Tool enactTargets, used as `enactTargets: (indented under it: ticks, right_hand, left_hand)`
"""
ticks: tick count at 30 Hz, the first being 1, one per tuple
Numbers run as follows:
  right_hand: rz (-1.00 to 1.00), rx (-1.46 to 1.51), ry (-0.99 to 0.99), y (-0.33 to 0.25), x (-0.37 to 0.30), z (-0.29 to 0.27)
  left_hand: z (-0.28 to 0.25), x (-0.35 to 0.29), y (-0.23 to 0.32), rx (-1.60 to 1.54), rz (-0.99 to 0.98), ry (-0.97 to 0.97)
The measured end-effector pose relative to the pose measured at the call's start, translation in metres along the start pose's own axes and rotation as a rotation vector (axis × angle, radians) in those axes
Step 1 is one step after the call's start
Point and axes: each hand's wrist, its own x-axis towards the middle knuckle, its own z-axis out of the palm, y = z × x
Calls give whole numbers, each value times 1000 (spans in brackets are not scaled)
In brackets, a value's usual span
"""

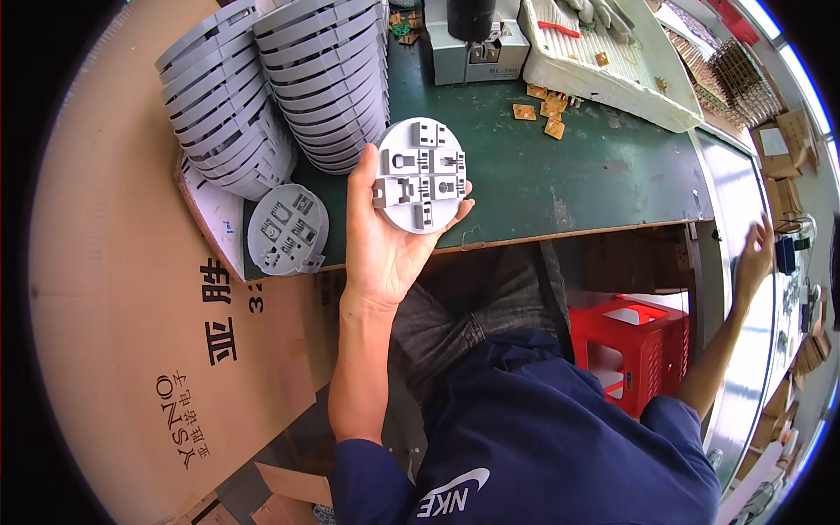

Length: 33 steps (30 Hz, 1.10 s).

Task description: Assembling electronic components onto a circular base using an electric screwdriver at a factory workstation.

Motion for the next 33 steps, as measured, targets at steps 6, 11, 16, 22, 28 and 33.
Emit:
enactTargets:
  ticks: [6, 11, 16, 22, 28, 33]
  right_hand:
    - [-254, 698, -565, -285, -41, 31]
    - [-452, 382, -440, -346, -53, 76]
    - [-501, 360, -441, -357, -48, 88]
    - [-470, 562, -478, -367, -50, 86]
    - [-403, 764, -476, -362, -57, 102]
    - [-427, 769, -493, -338, -45, 129]
  left_hand:
    - [-4, -8, 4, 33, 25, 2]
    - [0, -12, 6, 29, 27, 55]
    - [-2, -11, 3, 25, 21, 16]
    - [0, -18, 5, -16, 3, 51]
    - [-58, -107, -20, -19, 16, -220]
    - [-174, -273, -76, -73, 168, 125]
